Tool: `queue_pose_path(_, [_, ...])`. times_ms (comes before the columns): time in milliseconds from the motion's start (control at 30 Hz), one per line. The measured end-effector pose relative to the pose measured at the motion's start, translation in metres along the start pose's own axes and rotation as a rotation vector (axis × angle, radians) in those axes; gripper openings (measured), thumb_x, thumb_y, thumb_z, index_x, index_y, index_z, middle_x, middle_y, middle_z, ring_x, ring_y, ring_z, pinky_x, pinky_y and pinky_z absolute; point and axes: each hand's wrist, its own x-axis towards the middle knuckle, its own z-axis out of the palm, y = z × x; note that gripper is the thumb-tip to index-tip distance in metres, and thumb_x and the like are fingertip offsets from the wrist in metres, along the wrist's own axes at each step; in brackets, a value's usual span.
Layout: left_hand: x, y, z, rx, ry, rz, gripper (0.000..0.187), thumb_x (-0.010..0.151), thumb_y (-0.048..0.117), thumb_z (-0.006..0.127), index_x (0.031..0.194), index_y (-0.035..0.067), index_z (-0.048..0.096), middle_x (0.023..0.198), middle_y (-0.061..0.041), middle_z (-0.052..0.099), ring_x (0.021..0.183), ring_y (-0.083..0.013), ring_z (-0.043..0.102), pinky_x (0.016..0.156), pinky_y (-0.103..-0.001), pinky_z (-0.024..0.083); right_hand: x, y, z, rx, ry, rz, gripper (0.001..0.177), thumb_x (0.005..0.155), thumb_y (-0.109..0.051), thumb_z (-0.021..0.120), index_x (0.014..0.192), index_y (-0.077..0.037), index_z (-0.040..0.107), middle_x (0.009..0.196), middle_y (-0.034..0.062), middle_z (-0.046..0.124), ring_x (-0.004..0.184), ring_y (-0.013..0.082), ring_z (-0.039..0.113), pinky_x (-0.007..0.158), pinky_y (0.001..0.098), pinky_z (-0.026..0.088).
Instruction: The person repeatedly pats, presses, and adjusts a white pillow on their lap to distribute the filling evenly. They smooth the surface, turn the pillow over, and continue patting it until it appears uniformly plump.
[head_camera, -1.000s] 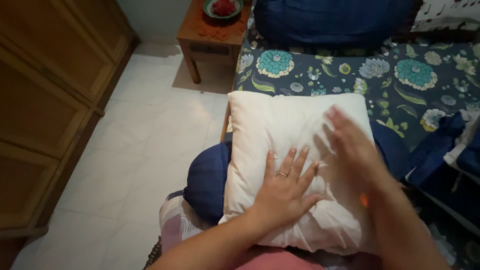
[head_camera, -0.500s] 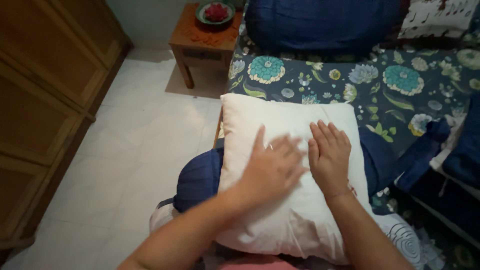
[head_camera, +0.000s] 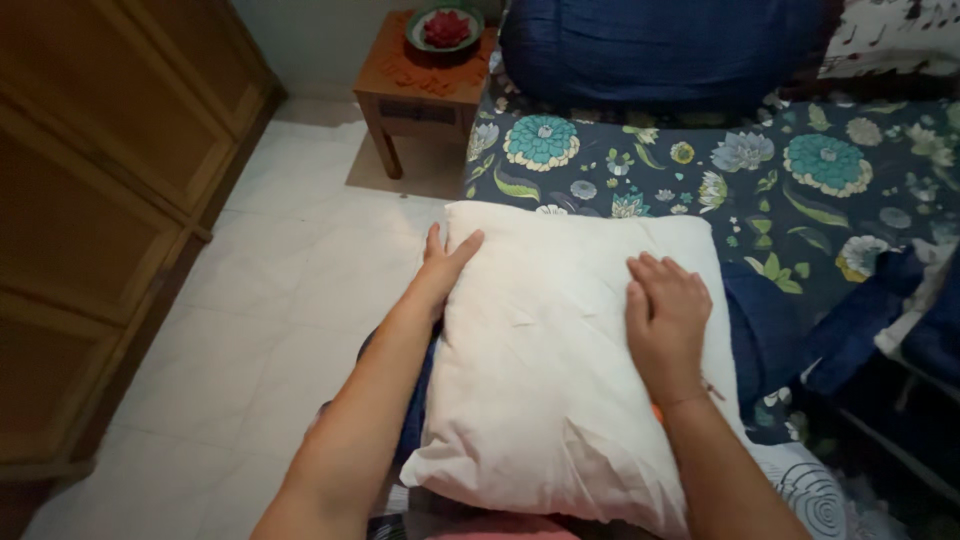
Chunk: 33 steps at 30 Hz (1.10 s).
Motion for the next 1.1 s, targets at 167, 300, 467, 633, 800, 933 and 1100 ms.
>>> queue_pose_path(167, [-0.001, -0.012, 0.009, -0.069, 0.082, -0.024, 0.105, 0.083, 0.057, 0.066, 0.161, 0.015, 0.010, 0.166, -0.016, 0.013, 0.151, -0.0315, 0.023, 0.117, -0.045, 0.033, 0.024, 0.059, -0.031, 0.047, -0.110, 0.015, 0.034, 0.101, -0.023, 0.060, 0.130, -0.006, 0.064, 0.143, 0.0203, 0.060, 0.135, 0.0377, 0.052, 0.114, 0.0423, 0.039])
queue_pose_path(300, [0.028, -0.025, 0.018, 0.176, 0.209, 0.452, 0.095, 0.100, 0.064, 0.053, 0.165, 0.005, 0.017, 0.172, -0.024, 0.010, 0.160, -0.0393, 0.011, 0.128, -0.045, 0.016, 0.052, 0.081, -0.048, 0.332, -0.187, 0.542, 0.055, 0.103, -0.035, 0.054, 0.153, -0.012, 0.049, 0.156, 0.0189, 0.044, 0.144, 0.0320, 0.040, 0.115, 0.0409, 0.034])
queue_pose_path(467, [0.017, -0.019, 0.024, 0.318, -0.042, 0.329, 0.103, 0.092, 0.072, 0.052, 0.164, 0.007, 0.017, 0.171, -0.024, 0.012, 0.160, -0.0366, 0.009, 0.126, -0.044, 0.014, 0.054, 0.057, -0.032, 0.876, -0.201, 0.975, 0.072, 0.098, -0.051, 0.049, 0.160, -0.018, 0.030, 0.162, 0.0070, 0.041, 0.145, 0.0228, 0.044, 0.113, 0.0347, 0.040])
queue_pose_path(633, [-0.002, -0.024, 0.021, 0.209, -0.113, 0.095, 0.122, 0.072, 0.073, 0.068, 0.162, 0.010, 0.014, 0.165, -0.021, 0.025, 0.150, -0.0320, 0.029, 0.114, -0.042, 0.035, 0.060, 0.065, -0.016, 0.821, -0.264, 1.023, 0.078, 0.096, -0.048, 0.049, 0.162, -0.018, 0.019, 0.160, 0.0078, 0.037, 0.142, 0.0200, 0.043, 0.107, 0.0351, 0.044])
queue_pose_path(800, [0.002, -0.042, 0.032, 0.317, -0.020, 0.174, 0.108, 0.075, 0.074, 0.072, 0.149, 0.001, 0.040, 0.145, -0.024, 0.055, 0.133, -0.0308, 0.055, 0.106, -0.038, 0.046, 0.045, 0.101, 0.009, 0.676, -0.437, 0.763, 0.057, 0.100, -0.043, 0.057, 0.136, 0.001, 0.065, 0.131, 0.0150, 0.070, 0.114, 0.0173, 0.064, 0.096, 0.0295, 0.049])
queue_pose_path(933, [-0.003, -0.045, 0.039, 0.519, 0.115, 0.130, 0.096, 0.072, 0.076, 0.068, 0.135, 0.004, 0.057, 0.125, -0.021, 0.072, 0.114, -0.0311, 0.070, 0.096, -0.040, 0.055, 0.033, 0.114, 0.023, 0.528, -0.385, 0.857, 0.054, 0.107, -0.044, 0.059, 0.117, 0.008, 0.074, 0.106, 0.0221, 0.072, 0.090, 0.0195, 0.060, 0.080, 0.0354, 0.050])
queue_pose_path(1100, [0.004, -0.064, 0.031, 0.385, 0.229, 0.401, 0.094, 0.084, 0.068, 0.070, 0.145, 0.001, 0.045, 0.137, -0.025, 0.058, 0.123, -0.0389, 0.060, 0.099, -0.043, 0.048, 0.034, 0.117, 0.022, 0.528, -0.183, 0.565, 0.049, 0.107, -0.040, 0.052, 0.120, 0.004, 0.067, 0.108, 0.0124, 0.071, 0.097, 0.0147, 0.063, 0.087, 0.0301, 0.050])
